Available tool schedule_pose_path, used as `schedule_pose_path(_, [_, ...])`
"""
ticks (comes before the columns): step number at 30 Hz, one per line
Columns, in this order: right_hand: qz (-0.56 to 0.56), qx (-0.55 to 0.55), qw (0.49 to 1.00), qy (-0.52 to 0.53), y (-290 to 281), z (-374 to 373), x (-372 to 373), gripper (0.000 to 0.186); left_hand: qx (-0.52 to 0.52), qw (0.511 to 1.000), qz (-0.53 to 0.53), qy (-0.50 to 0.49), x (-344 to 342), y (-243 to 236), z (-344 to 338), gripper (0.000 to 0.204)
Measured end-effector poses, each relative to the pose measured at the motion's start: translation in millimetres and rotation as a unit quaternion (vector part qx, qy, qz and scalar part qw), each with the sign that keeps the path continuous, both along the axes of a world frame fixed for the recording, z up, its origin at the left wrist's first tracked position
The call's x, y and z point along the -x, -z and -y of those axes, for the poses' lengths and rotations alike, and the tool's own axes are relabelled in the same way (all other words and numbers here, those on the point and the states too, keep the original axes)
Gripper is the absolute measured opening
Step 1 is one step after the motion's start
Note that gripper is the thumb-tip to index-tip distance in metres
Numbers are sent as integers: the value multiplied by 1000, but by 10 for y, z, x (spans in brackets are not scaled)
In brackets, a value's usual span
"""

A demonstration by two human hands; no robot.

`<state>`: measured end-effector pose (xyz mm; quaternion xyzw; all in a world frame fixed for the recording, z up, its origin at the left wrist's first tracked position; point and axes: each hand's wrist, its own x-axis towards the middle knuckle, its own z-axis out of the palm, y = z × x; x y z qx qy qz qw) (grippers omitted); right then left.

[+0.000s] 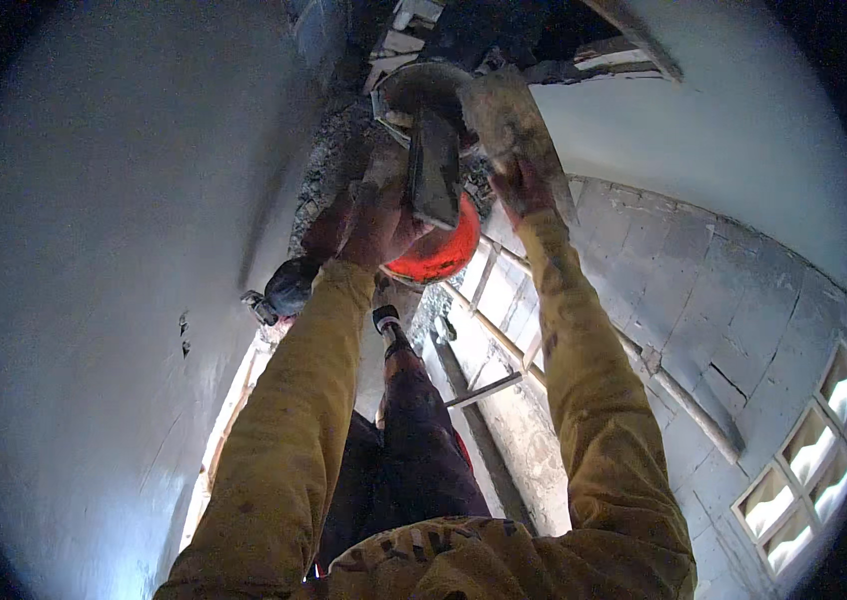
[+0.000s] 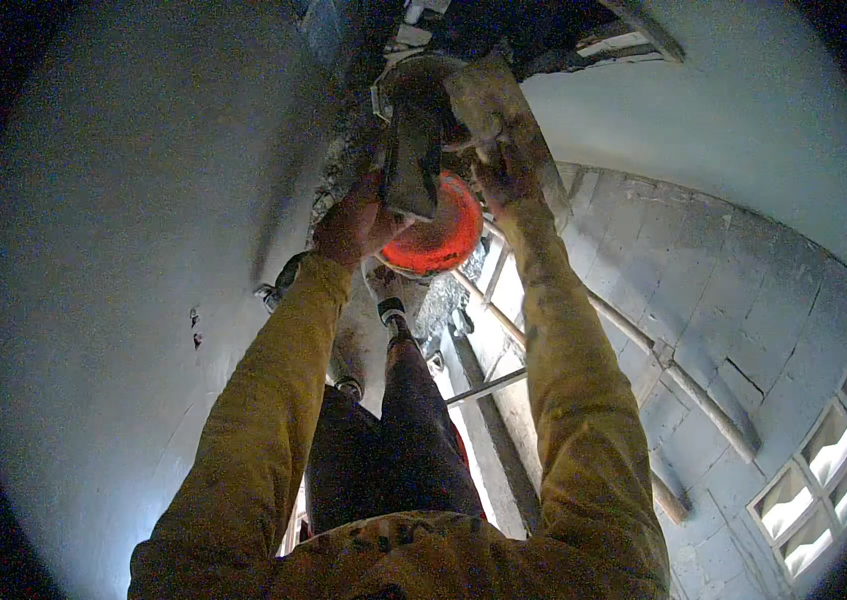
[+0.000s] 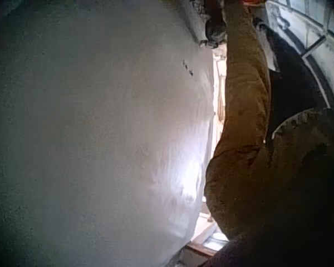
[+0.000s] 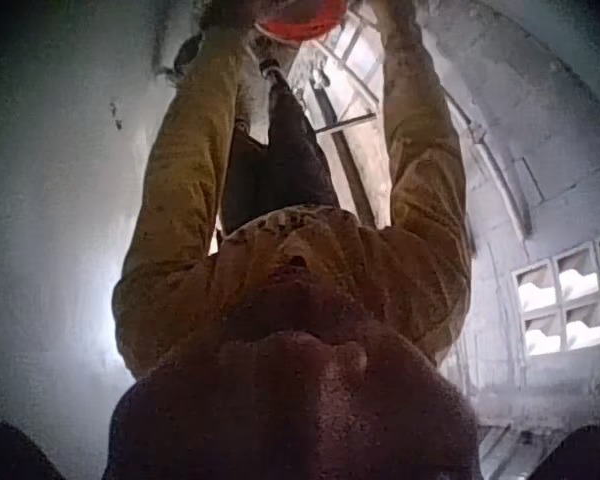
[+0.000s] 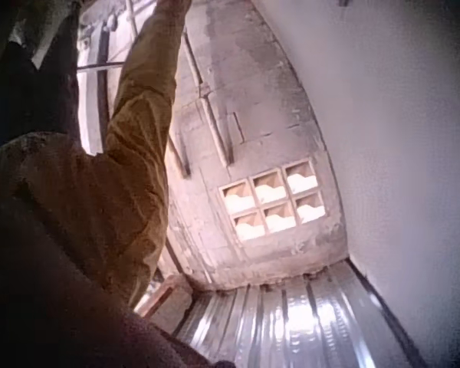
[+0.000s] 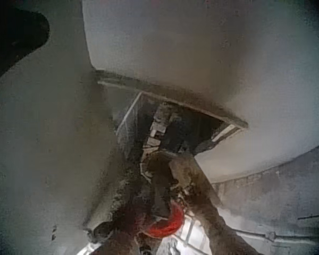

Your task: The person rubs a concrete wall with a float, applies plaster along the wall and corner using trowels, and scrapes the trowels together.

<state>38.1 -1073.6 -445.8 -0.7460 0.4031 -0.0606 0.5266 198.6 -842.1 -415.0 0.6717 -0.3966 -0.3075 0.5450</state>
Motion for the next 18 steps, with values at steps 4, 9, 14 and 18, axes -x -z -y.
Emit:
schedule_pose_path(4, [-76, 253, 962, -70, 863, 184, -364, 68, -64, 926, -367, -59, 268, 331, -428, 47])
schedule_pose_path(9, [-139, 106, 984, 23, 1155, -124, 115, 75, 61, 492, -832, -248, 693, 206, -1892, 38])
schedule_pose_path(14, [-112, 122, 983, -75, 1168, -692, 835, 63, -171, 705, -623, -293, 1164, -355, -3225, 42])
schedule_pose_path(18, [-403, -277, 869, 76, 1134, -1012, 997, 71, -55, 562, -704, -431, 1543, -549, -3752, 58])
